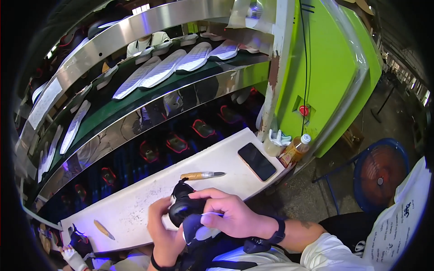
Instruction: Wiping and inspecting finished shoes on a production line.
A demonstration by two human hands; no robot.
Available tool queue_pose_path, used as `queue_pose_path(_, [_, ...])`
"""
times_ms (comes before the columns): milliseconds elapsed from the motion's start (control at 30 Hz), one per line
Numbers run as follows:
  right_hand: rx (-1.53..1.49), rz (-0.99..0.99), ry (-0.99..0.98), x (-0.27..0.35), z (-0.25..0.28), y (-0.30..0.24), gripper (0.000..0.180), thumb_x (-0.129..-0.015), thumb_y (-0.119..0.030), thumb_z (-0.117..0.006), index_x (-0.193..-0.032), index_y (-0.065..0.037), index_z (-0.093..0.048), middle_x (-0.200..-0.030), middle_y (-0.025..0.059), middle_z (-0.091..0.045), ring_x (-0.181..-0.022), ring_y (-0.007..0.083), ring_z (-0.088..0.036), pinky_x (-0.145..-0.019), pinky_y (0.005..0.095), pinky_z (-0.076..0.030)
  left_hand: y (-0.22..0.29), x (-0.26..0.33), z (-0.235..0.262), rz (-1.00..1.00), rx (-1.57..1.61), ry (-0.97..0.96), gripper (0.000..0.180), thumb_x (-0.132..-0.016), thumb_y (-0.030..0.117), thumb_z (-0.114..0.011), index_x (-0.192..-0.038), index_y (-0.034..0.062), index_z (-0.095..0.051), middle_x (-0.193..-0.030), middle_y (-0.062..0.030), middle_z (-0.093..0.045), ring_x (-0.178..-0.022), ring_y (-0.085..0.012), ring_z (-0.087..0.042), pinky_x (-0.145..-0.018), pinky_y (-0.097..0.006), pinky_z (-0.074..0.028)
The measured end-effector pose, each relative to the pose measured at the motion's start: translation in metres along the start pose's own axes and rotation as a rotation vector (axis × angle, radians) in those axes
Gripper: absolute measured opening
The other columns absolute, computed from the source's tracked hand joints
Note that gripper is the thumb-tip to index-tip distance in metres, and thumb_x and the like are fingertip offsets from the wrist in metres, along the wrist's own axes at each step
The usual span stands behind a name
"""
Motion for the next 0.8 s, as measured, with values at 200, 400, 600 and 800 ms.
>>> queue_pose_path(200, [0.201,0.128,0.141,0.013,0.005,-0.011,0.034,-0.088,-0.032,-0.079,-0.083,-0.001,-0.066,-0.124,0.0219,-0.063,-0.097,0.0203,-0.067,-0.081,0.0304,-0.051,0.021,0.037,0.006,-0.05,0.033,-0.009,0.04,-0.079,0.035,-0.084,-0.084,0.0019,-0.062,-0.124,-0.0237,-0.056,-0.098,-0.0251,-0.059,-0.081,-0.034,-0.047])
queue_pose_path(400, [0.28,0.139,0.088,0.031,0.0,-0.01,0.039,-0.085,-0.034,-0.083,-0.087,-0.002,-0.06,-0.123,0.0232,-0.063,-0.099,0.0224,-0.068,-0.074,0.0281,-0.052,0.029,0.049,0.013,-0.055,0.061,-0.051,0.039,-0.073,0.027,-0.091,-0.084,0.0021,-0.063,-0.124,-0.0237,-0.061,-0.093,-0.0251,-0.065,-0.076,-0.033,-0.054])
queue_pose_path(600, [0.297,0.178,0.037,0.043,-0.01,-0.014,0.042,-0.083,-0.033,-0.084,-0.084,-0.001,-0.058,-0.123,0.0239,-0.061,-0.118,0.0391,-0.065,-0.096,0.043,-0.056,0.036,0.055,0.019,-0.06,0.09,-0.145,0.039,-0.071,0.022,-0.093,-0.083,0.004,-0.061,-0.118,-0.0214,-0.065,-0.082,-0.0206,-0.066,-0.066,-0.028,-0.055])
queue_pose_path(800, [0.299,0.203,-0.036,0.044,-0.008,-0.015,0.045,-0.083,-0.032,-0.085,-0.089,-0.002,-0.052,-0.117,0.0256,-0.06,-0.118,0.0436,-0.064,-0.098,0.0498,-0.055,0.037,0.058,0.015,-0.093,0.094,-0.144,0.04,-0.067,0.019,-0.095,-0.082,0.0042,-0.06,-0.118,-0.0209,-0.065,-0.075,-0.0186,-0.064,-0.062,-0.028,-0.054])
Point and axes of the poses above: each hand's wrist, its own x-axis away from the middle knuckle, its own z-axis out of the back of the hand, y = z × x, the point moved 6 cm from there along -x, towards the middle knuckle
